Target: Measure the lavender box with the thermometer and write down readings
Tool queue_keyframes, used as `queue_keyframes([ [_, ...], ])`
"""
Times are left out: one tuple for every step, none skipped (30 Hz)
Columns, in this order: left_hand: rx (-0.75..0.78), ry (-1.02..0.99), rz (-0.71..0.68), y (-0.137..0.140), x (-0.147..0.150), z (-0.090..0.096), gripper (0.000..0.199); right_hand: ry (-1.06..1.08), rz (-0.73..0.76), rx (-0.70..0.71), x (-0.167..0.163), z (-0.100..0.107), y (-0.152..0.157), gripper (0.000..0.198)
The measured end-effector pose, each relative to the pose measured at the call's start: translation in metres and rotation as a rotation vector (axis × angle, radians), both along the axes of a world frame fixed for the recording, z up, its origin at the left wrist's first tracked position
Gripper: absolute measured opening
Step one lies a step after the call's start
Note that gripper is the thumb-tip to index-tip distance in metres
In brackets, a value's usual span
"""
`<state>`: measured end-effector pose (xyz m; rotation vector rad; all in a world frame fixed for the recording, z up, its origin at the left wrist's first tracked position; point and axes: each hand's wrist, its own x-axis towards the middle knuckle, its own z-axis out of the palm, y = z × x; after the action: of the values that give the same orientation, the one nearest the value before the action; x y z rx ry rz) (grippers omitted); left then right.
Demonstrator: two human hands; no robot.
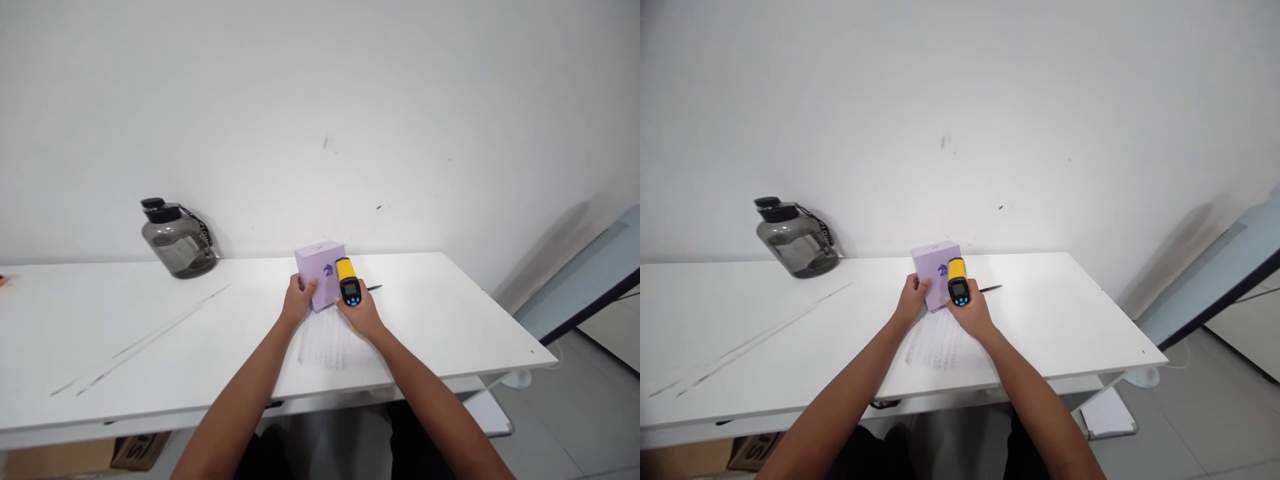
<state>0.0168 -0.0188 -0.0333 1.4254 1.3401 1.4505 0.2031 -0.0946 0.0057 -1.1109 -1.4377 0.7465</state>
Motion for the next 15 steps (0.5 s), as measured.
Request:
queue_keyframes([
  [-0.003, -0.003, -0.001, 0.0002, 0.0000, 0.0001, 0.066, -0.003, -0.015, -0.005, 0.0003, 0.0002, 0.0004, 0.035],
  [-0.005, -0.007, -0.003, 0.0004, 0.0001, 0.0001, 0.066, -0.007, -0.027, -0.010, 0.0004, 0.0003, 0.0007, 0.035],
  [-0.006, -0.011, -0.005, 0.0006, 0.0001, 0.0000, 0.066, -0.011, -0.035, -0.015, 0.0005, 0.0003, 0.0011, 0.035],
  [-0.006, -0.014, -0.004, 0.0008, 0.0001, 0.0000, 0.066, -0.015, -0.042, -0.020, 0.0006, 0.0002, 0.0013, 0.035],
  [-0.007, -0.016, -0.002, 0.0010, 0.0002, -0.0001, 0.066, -0.020, -0.045, -0.024, 0.0007, 0.0000, 0.0015, 0.035],
  [-0.007, -0.017, 0.002, 0.0012, 0.0002, -0.0002, 0.066, -0.023, -0.048, -0.029, 0.0008, -0.0001, 0.0016, 0.035],
  [-0.008, -0.015, 0.005, 0.0014, 0.0003, -0.0003, 0.066, -0.026, -0.051, -0.034, 0.0008, -0.0003, 0.0016, 0.035],
  [-0.008, -0.013, 0.007, 0.0015, 0.0003, -0.0004, 0.066, -0.028, -0.054, -0.039, 0.0009, -0.0004, 0.0016, 0.036],
  [-0.006, -0.010, 0.006, 0.0016, 0.0003, -0.0005, 0.065, -0.031, -0.056, -0.042, 0.0009, -0.0004, 0.0015, 0.036],
  [-0.003, -0.011, 0.005, 0.0016, 0.0003, -0.0006, 0.065, -0.034, -0.057, -0.044, 0.0008, -0.0003, 0.0013, 0.036],
  [-0.001, -0.013, 0.003, 0.0017, 0.0002, -0.0009, 0.065, -0.038, -0.058, -0.046, 0.0007, -0.0002, 0.0012, 0.036],
  [0.000, -0.016, 0.001, 0.0017, 0.0001, -0.0011, 0.064, -0.041, -0.059, -0.047, 0.0006, -0.0001, 0.0011, 0.036],
  [-0.001, -0.021, 0.001, 0.0017, 0.0000, -0.0014, 0.064, -0.044, -0.057, -0.049, 0.0005, -0.0001, 0.0011, 0.036],
  [-0.002, -0.024, 0.001, 0.0017, -0.0002, -0.0017, 0.063, -0.046, -0.056, -0.050, 0.0003, -0.0001, 0.0011, 0.036],
  [-0.002, -0.026, -0.001, 0.0018, -0.0004, -0.0019, 0.063, -0.050, -0.055, -0.053, 0.0002, -0.0003, 0.0011, 0.036],
])
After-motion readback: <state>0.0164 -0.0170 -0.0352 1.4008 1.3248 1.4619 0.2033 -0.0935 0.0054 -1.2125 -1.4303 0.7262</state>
